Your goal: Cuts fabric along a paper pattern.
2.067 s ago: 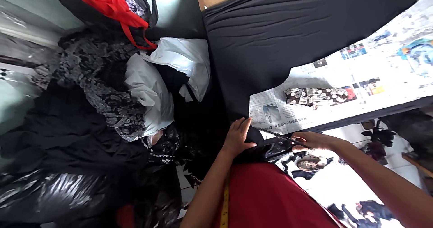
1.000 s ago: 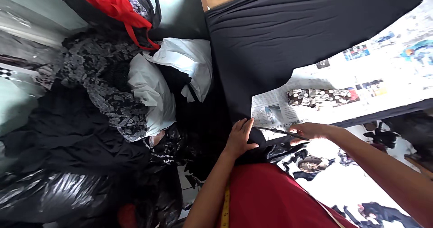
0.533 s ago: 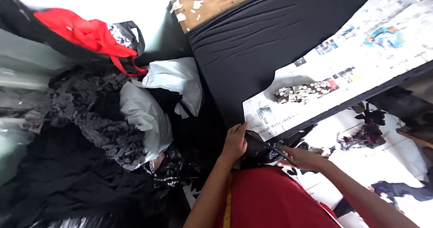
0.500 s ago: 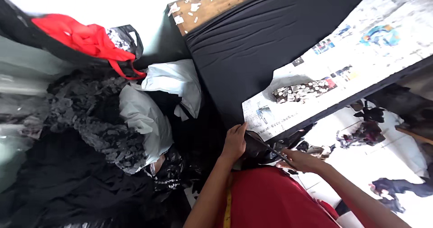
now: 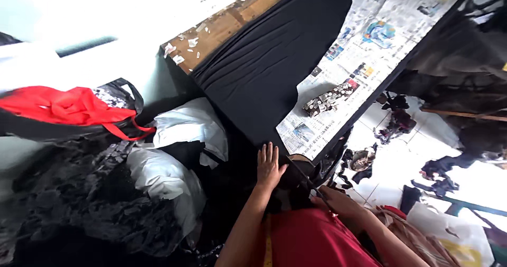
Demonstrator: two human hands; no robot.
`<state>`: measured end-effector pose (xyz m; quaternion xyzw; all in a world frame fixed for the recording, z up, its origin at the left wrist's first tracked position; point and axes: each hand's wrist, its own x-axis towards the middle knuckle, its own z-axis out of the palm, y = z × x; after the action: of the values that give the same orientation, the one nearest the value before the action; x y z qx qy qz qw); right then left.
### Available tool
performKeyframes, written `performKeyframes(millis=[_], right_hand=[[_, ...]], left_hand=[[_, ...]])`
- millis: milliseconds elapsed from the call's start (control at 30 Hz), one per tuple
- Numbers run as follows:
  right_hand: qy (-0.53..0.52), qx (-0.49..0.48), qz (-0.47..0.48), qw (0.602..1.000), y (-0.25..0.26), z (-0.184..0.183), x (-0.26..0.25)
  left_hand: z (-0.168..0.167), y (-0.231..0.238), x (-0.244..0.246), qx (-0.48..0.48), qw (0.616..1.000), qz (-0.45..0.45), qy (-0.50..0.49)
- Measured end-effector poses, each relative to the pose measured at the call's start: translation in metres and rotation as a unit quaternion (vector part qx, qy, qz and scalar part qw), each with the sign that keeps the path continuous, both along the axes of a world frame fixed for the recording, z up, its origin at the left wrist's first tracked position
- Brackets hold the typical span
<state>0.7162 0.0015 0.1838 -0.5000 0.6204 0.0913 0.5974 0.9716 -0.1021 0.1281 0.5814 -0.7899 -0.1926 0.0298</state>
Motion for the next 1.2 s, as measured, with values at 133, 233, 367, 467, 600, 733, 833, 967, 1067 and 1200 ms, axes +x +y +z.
performKeyframes(millis=[133,233,367,467,600,733,833,967,1067,1200], right_hand=[[0.005,-0.002,-0.048,0.999,0.01,-0.006,0.021],[0.003,0.001,-0.075,0.997,0.013,-0.01,0.034],[0.011,-0.009,-0.08,0.997,0.014,-0.017,0.043],[0.016,-0.012,-0.08,0.997,0.01,-0.02,0.047],[0.022,-0.026,-0.089,0.995,0.009,-0.021,0.046],[0.016,-0.031,-0.11,0.993,0.015,-0.025,0.047],[0.012,-0.021,-0.105,0.994,0.014,-0.024,0.047],[0.008,0.0,-0.077,0.997,0.0,-0.018,0.048],[0.004,-0.002,-0.075,0.997,-0.014,-0.015,0.054],[0.003,0.0,-0.075,0.997,-0.028,-0.014,0.059]], left_hand=[[-0.009,0.002,0.003,-0.026,1.0,-0.011,0.006],[-0.013,0.003,0.005,-0.033,0.999,-0.015,0.002],[-0.021,0.006,0.004,-0.052,0.999,-0.018,0.001],[-0.022,0.005,0.005,-0.055,0.998,-0.021,-0.009],[-0.027,0.006,0.004,-0.093,0.995,-0.021,-0.009],[-0.029,0.006,0.004,-0.108,0.994,-0.021,-0.012],[-0.029,0.006,0.004,-0.117,0.993,-0.025,-0.014],[-0.028,0.004,0.004,-0.114,0.993,-0.026,-0.014],[-0.03,0.004,0.006,-0.125,0.992,-0.028,-0.004],[-0.032,0.005,0.008,-0.121,0.992,-0.025,0.015]])
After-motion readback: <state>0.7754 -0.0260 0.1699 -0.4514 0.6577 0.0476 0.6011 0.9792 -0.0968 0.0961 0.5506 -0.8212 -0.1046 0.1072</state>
